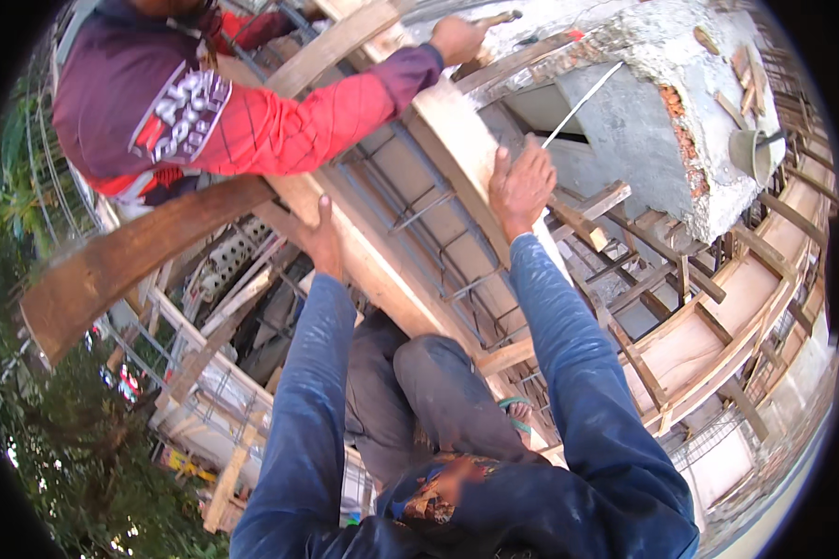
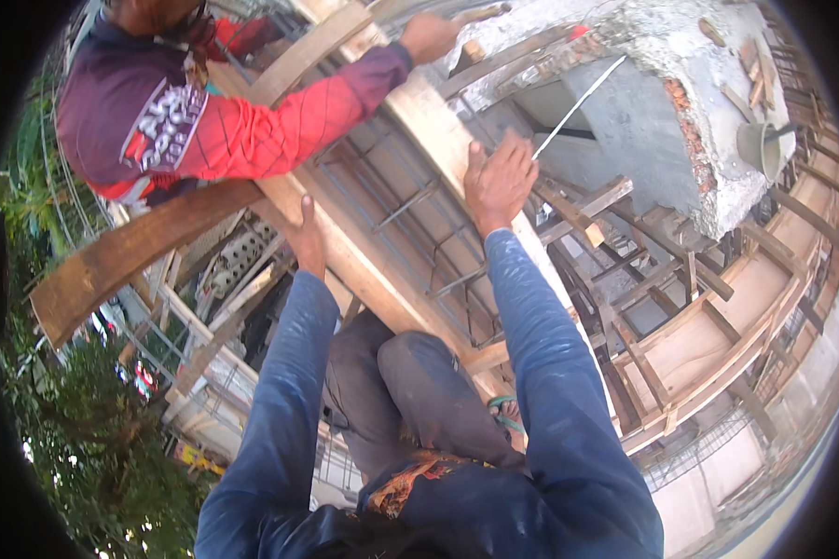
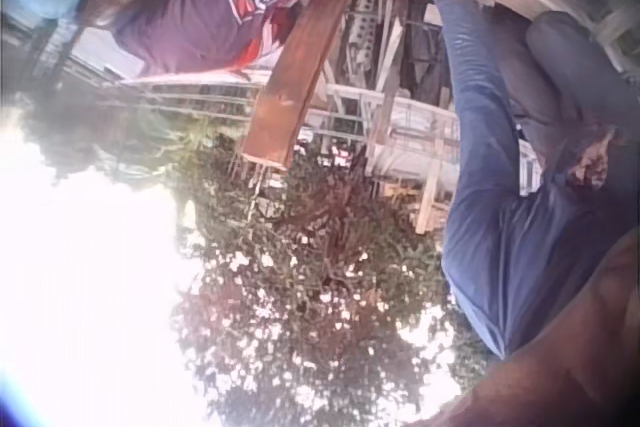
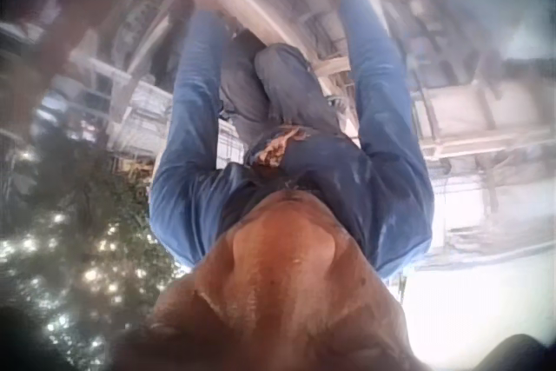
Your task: The person builds a wooden concrete form by bracing beams together and cutting a piece of wood with a hand saw.
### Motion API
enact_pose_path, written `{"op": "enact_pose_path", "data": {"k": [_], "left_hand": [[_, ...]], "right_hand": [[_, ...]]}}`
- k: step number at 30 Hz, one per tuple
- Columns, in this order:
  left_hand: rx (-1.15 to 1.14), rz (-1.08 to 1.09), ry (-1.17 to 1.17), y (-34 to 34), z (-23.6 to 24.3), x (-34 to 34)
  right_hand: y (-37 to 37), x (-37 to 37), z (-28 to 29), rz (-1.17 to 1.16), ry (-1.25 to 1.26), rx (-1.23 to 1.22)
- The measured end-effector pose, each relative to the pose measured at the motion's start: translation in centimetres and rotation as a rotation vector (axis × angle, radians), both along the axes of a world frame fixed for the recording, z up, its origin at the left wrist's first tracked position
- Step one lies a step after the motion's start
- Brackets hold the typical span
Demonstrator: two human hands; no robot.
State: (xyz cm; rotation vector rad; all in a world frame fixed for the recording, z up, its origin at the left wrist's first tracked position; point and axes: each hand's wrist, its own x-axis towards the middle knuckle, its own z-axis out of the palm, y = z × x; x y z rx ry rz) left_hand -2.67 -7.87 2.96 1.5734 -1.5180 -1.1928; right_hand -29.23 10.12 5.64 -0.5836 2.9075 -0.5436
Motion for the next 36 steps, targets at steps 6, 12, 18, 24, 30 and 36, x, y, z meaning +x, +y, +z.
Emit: {"op": "enact_pose_path", "data": {"k": [6,12,18,24,30,36], "left_hand": [[0.033,-0.043,-0.084,0.5,2.8,-1.8],[0.015,-0.055,-0.422,0.0,1.6,-2.2],[-0.104,0.053,-0.665,-0.3,-0.9,-0.3],[0.010,0.095,-0.828,0.4,1.8,-2.8],[-0.017,0.113,-0.738,-0.2,1.7,-3.2],[-0.031,0.152,-0.719,0.2,2.8,-3.2]], "right_hand": [[0.2,0.4,0.0,0.023,0.060,0.040],[0.6,-0.4,0.8,-0.004,-0.060,0.066],[0.2,-0.1,0.4,0.020,-0.046,-0.010],[-0.2,0.0,0.7,-0.004,-0.112,0.016],[-0.4,-0.1,0.4,-0.012,-0.040,0.029],[-0.3,1.0,0.0,0.012,-0.081,0.058]]}}
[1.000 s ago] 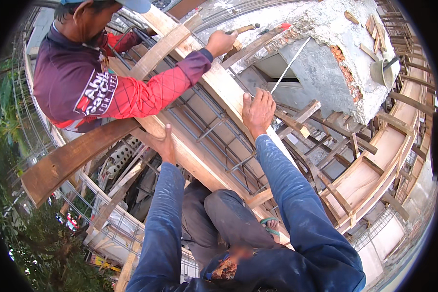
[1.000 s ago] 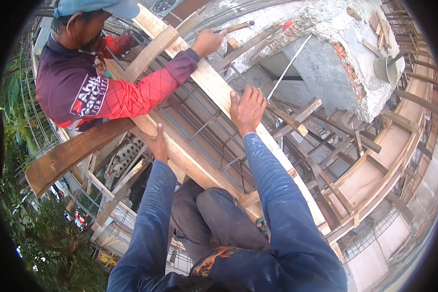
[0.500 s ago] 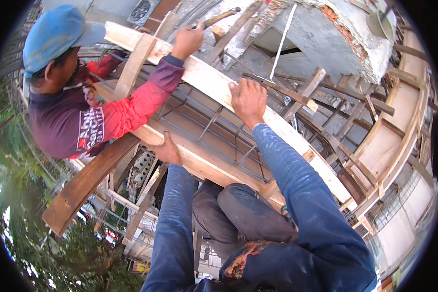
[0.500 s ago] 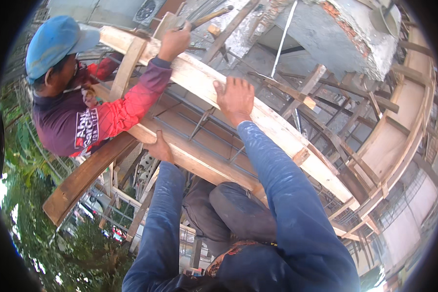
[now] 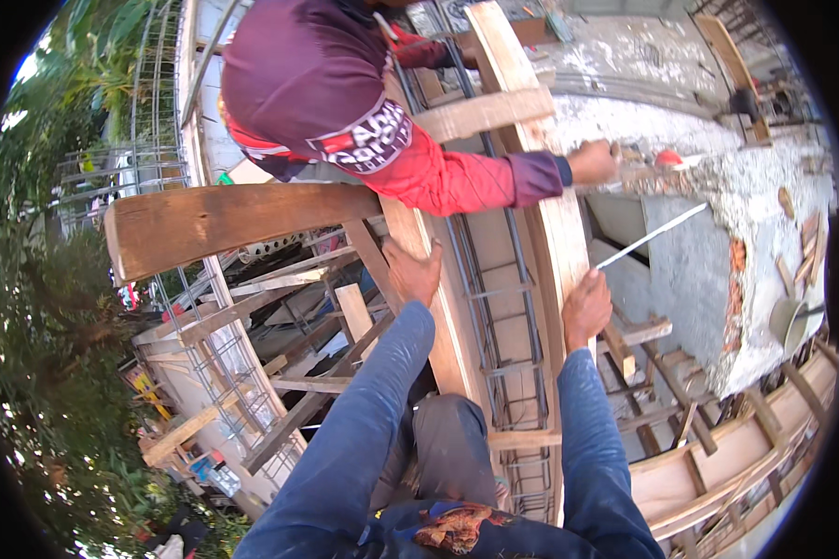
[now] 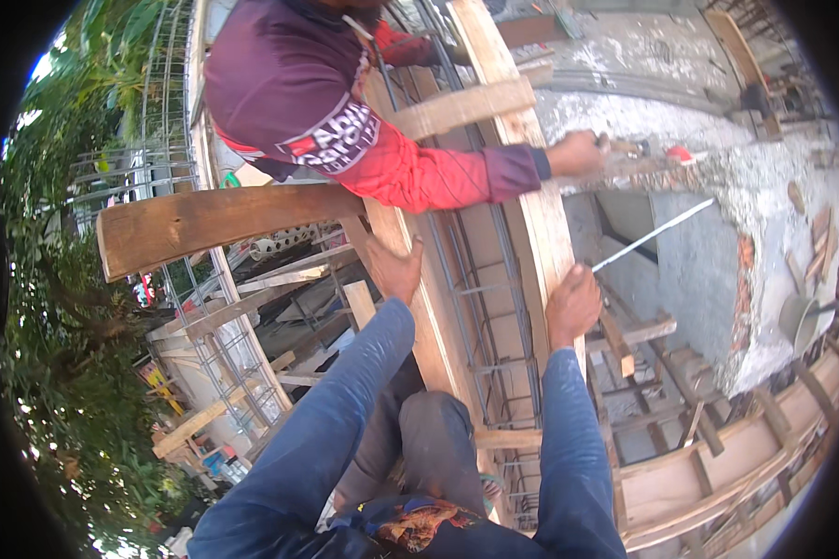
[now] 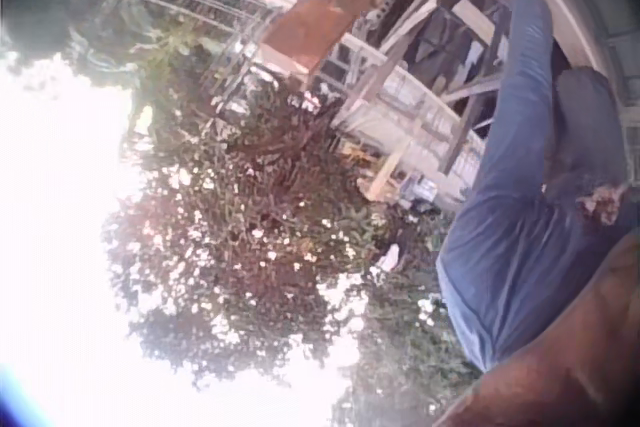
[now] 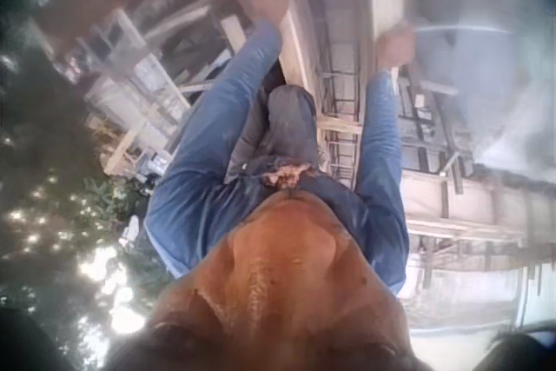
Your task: The person builds a wooden concrete form by bracing beams together and cutting a piece of wood with a hand saw.
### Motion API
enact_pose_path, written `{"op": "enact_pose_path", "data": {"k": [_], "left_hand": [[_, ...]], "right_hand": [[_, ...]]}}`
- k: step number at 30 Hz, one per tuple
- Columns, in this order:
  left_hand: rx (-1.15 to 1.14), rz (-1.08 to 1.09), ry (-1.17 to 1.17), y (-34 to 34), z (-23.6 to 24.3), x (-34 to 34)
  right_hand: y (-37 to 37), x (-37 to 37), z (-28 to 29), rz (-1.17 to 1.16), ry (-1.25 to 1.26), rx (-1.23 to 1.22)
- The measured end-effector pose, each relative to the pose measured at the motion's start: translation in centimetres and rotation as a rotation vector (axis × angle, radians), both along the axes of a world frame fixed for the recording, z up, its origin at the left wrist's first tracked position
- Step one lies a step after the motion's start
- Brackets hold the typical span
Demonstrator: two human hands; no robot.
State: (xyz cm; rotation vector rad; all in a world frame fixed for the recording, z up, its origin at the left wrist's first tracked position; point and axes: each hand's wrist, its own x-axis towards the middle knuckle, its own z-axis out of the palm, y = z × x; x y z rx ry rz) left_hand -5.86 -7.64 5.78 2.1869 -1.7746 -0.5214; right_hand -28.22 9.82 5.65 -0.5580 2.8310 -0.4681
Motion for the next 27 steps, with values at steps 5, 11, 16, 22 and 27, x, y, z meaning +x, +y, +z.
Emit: {"op": "enact_pose_path", "data": {"k": [5,11,16,22,27], "left_hand": [[0.063,-0.038,-0.010,0.5,-0.2,-0.1],[0.036,-0.022,0.022,0.6,-0.4,0.0],[0.110,-0.020,-0.009,0.3,-0.1,0.1],[0.101,-0.051,-0.107,0.4,0.0,-1.0],[0.130,-0.044,-0.121,-0.1,-0.4,0.4]], "right_hand": [[0.9,-0.5,-1.1,0.021,0.055,-0.049],[0.6,-0.5,-0.4,0.011,0.034,-0.041],[0.4,-0.2,0.1,-0.002,0.012,-0.051],[0.8,-1.0,-0.4,-0.005,0.063,-0.052],[-0.1,-0.6,0.5,0.019,-0.025,-0.009]]}}
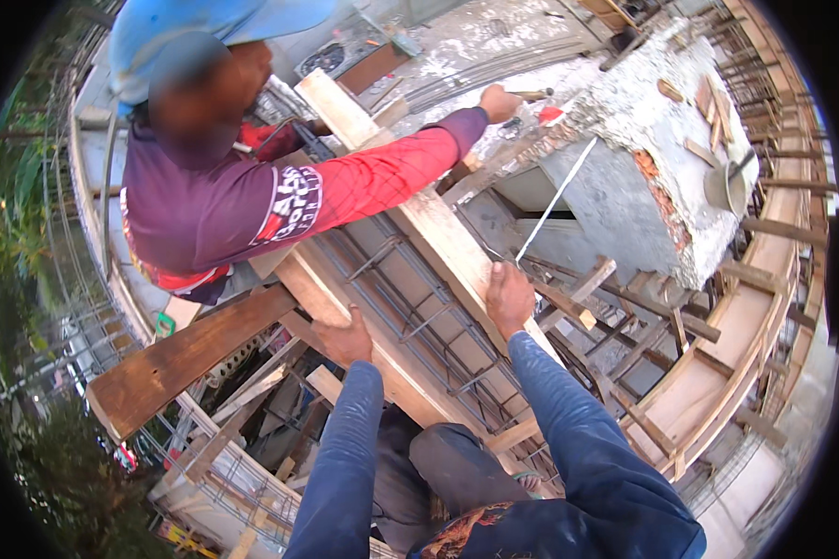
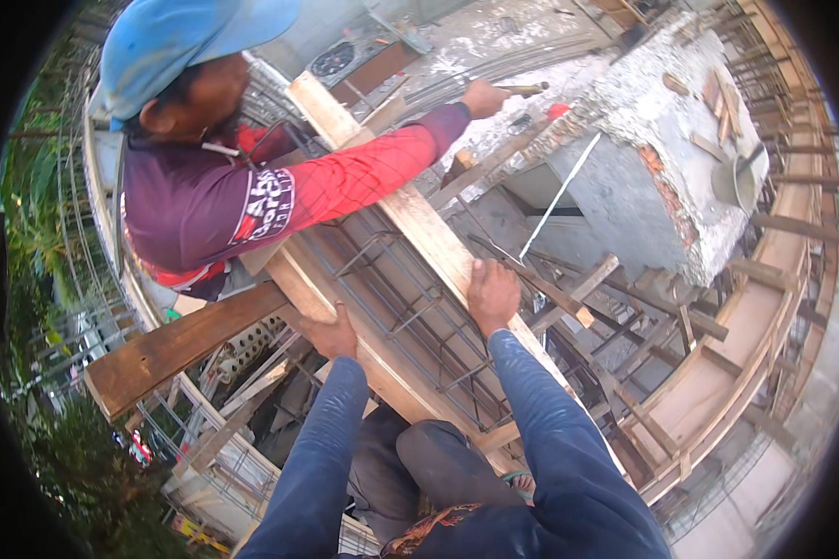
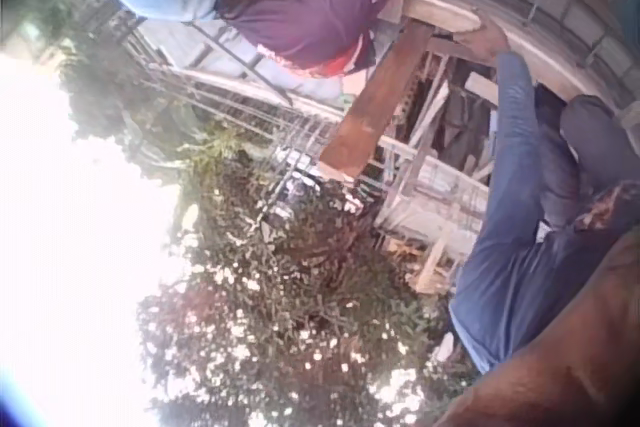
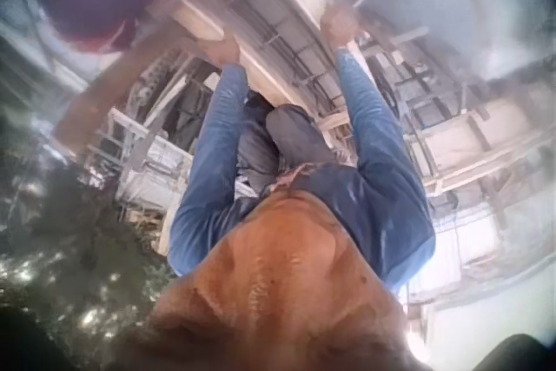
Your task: The person builds a wooden concrete form by bracing beams together and cutting a piece of wood with a hand saw.
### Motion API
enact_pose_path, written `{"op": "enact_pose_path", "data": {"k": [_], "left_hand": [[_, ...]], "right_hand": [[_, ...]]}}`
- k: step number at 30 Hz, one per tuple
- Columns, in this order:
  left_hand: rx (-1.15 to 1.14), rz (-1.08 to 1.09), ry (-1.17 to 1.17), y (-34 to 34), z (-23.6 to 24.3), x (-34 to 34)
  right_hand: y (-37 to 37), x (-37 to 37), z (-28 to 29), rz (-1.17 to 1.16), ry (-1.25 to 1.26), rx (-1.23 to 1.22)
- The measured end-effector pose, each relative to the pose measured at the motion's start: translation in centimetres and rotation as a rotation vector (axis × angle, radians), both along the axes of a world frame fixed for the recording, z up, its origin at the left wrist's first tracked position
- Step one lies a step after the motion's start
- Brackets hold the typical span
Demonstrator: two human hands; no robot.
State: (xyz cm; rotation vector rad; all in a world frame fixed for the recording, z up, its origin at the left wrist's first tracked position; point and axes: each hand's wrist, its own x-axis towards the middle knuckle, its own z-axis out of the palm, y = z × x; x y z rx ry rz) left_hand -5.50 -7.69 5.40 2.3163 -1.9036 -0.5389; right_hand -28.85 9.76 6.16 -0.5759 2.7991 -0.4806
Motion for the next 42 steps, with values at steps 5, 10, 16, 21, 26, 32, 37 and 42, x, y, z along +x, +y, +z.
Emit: {"op": "enact_pose_path", "data": {"k": [5,10,16,21,26,32,37,42], "left_hand": [[-0.089,-0.052,-0.005,0.9,0.3,-2.0],[-0.074,-0.060,0.026,0.9,1.6,-2.2],[-0.033,-0.046,-0.009,0.8,1.6,-2.4],[0.001,-0.060,-0.072,0.9,1.4,-2.5],[-0.013,-0.044,-0.057,0.6,0.7,-1.8],[-0.064,-0.058,-0.033,1.2,0.2,-1.9],[0.016,-0.021,-0.081,0.9,0.3,-2.0],[0.019,-0.037,-0.040,0.8,0.3,-1.8]], "right_hand": [[1.0,-0.9,0.4,-0.024,0.000,-0.007],[0.6,-0.8,0.9,-0.044,-0.113,0.010],[0.7,-1.3,1.4,-0.047,-0.137,-0.052],[1.0,-1.3,1.4,-0.062,-0.119,-0.074],[0.8,-1.3,1.5,-0.046,-0.130,-0.076],[1.3,-1.1,0.6,-0.053,-0.103,-0.092],[1.3,-1.1,0.8,-0.101,-0.072,-0.140],[1.2,-1.2,1.0,-0.071,-0.092,-0.127]]}}
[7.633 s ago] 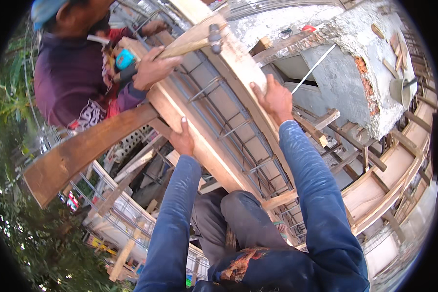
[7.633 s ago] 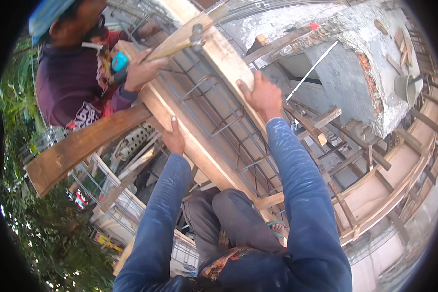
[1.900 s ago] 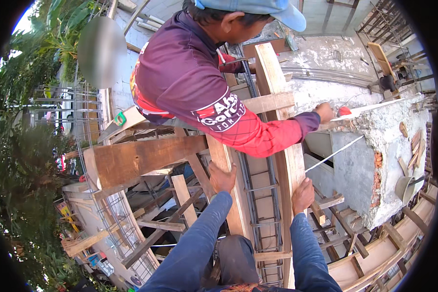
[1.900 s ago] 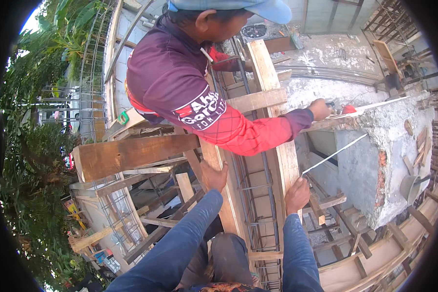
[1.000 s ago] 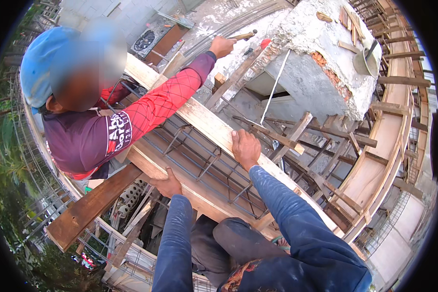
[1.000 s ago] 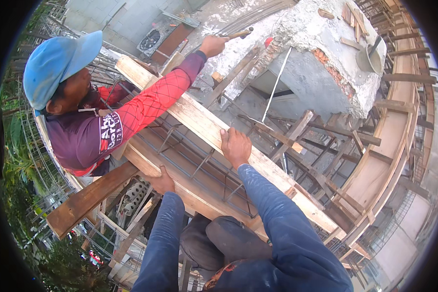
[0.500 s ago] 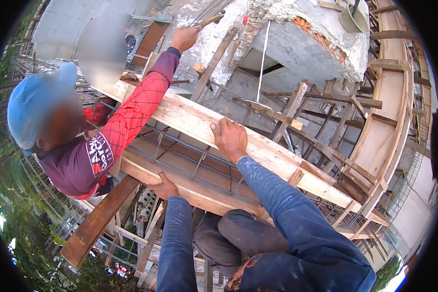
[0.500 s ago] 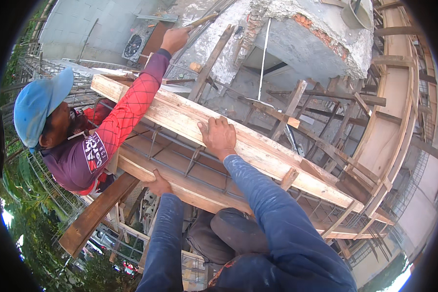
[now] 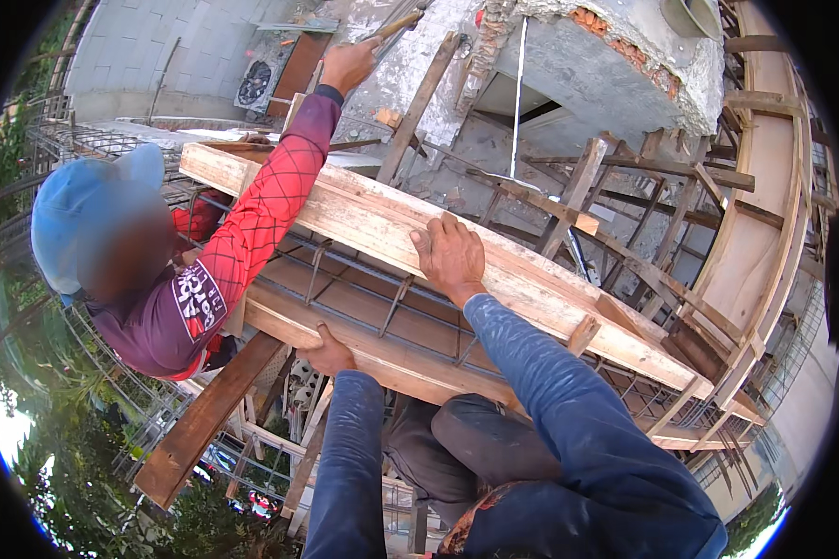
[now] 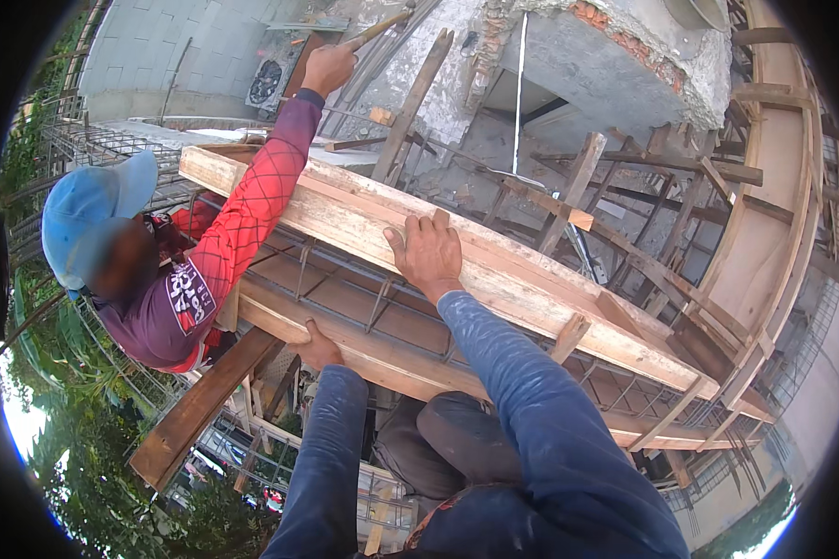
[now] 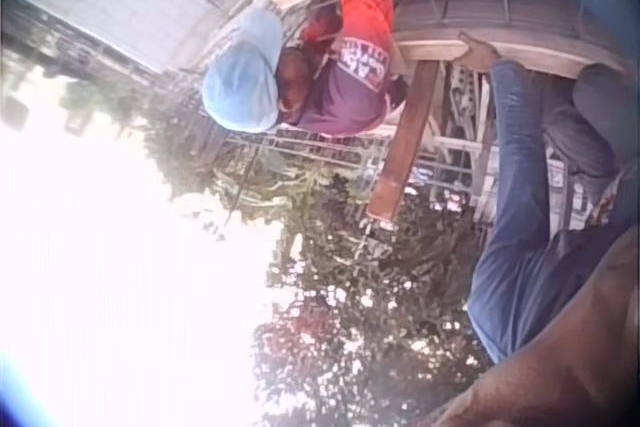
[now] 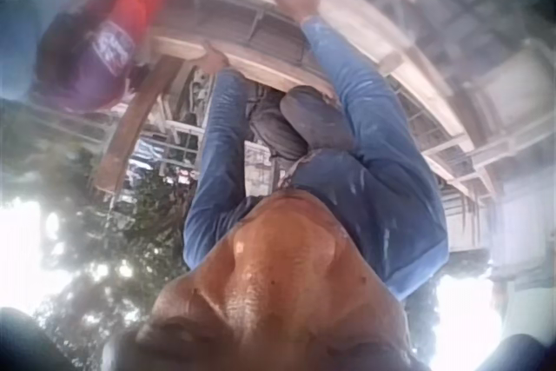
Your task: The person builds a wooden concrete form by bracing beams together and cutting a piece of wood with a hand saw.
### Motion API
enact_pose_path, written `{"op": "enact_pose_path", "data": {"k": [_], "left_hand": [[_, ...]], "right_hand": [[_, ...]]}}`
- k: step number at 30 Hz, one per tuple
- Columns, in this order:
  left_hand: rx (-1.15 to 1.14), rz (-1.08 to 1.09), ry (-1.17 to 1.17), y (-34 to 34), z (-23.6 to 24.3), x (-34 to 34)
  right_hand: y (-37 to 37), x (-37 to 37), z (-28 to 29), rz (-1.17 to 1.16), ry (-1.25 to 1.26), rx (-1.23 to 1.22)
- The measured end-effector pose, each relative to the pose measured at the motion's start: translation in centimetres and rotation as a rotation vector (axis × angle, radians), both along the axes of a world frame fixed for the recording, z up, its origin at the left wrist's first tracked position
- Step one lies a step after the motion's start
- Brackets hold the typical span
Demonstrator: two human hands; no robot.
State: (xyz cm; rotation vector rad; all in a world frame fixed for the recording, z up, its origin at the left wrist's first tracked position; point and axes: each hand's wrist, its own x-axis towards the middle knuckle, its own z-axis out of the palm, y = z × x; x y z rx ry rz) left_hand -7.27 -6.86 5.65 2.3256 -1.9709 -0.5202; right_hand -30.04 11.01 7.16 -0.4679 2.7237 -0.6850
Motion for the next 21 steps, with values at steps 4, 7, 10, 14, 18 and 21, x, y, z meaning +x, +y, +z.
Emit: {"op": "enact_pose_path", "data": {"k": [4,7,10,14,18,21], "left_hand": [[-0.102,-0.038,-0.025,0.2,-0.4,0.2],[-0.092,-0.051,-0.034,0.3,-0.6,0.3],[-0.106,-0.058,-0.034,0.2,-0.9,0.8],[-0.083,-0.040,-0.037,0.7,-1.0,0.6],[-0.132,-0.058,-0.048,0.9,-1.5,0.8],[-0.112,-0.049,-0.031,0.9,-1.5,1.1]], "right_hand": [[0.2,0.1,0.0,-0.010,0.011,-0.024],[0.4,0.2,0.0,-0.021,0.056,-0.059],[0.5,0.5,-0.1,-0.037,0.070,-0.099],[1.1,0.8,-0.5,-0.072,0.071,-0.165],[1.2,1.0,-0.5,-0.095,0.031,-0.152],[1.2,1.0,-0.6,-0.090,-0.009,-0.124]]}}
